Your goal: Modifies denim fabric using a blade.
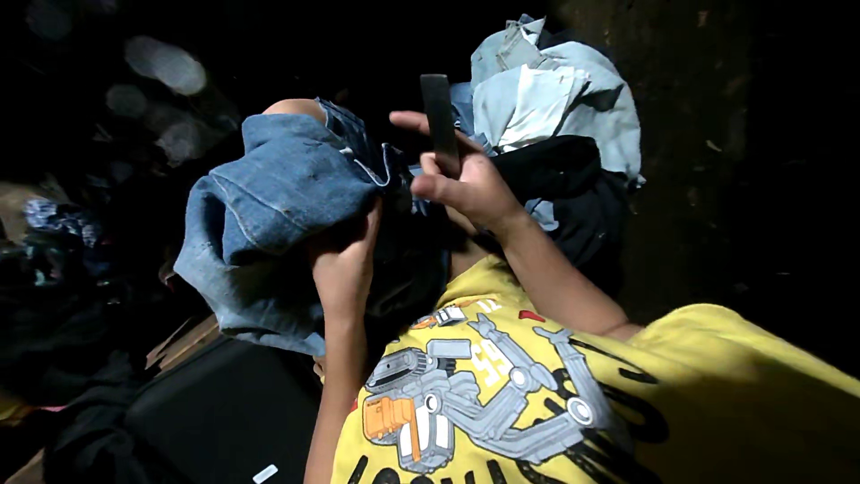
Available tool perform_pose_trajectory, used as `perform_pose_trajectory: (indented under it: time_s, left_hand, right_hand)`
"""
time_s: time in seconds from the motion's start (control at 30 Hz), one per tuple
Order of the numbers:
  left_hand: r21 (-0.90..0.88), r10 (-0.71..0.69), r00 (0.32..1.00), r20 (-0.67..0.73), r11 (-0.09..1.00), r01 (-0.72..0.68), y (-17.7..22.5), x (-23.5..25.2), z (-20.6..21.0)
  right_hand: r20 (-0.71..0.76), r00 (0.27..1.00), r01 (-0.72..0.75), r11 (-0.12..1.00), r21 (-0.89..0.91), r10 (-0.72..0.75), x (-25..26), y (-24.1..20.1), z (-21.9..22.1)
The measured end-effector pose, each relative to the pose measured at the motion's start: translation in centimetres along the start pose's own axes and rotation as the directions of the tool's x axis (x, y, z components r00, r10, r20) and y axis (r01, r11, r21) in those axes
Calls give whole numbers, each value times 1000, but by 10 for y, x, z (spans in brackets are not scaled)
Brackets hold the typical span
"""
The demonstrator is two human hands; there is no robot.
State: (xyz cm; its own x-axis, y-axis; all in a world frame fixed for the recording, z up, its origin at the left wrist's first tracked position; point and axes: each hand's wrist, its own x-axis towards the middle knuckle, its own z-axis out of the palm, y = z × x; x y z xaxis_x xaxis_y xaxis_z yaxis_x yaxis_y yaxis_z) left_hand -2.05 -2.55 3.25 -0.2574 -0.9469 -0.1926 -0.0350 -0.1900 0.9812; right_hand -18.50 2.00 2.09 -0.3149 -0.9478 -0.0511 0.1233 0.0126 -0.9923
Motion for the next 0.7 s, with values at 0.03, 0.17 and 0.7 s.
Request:
perform_pose_trajectory:
  time_s: [0.03, 0.17, 0.7]
  left_hand:
    - [-6, 15, 1000, 9, 1000, -15, 1, 0, 0]
    - [-69, 142, 989, -35, 987, -144, 12, 0, -6]
    - [-4, 125, 971, -204, 992, -128, -2, 15, -19]
  right_hand:
    - [69, 993, 101, 991, -83, -96, 9, -1, -1]
    - [266, 933, 318, 897, -307, -240, 37, -21, 0]
    - [340, 927, 192, 979, -64, -160, 51, 3, 53]
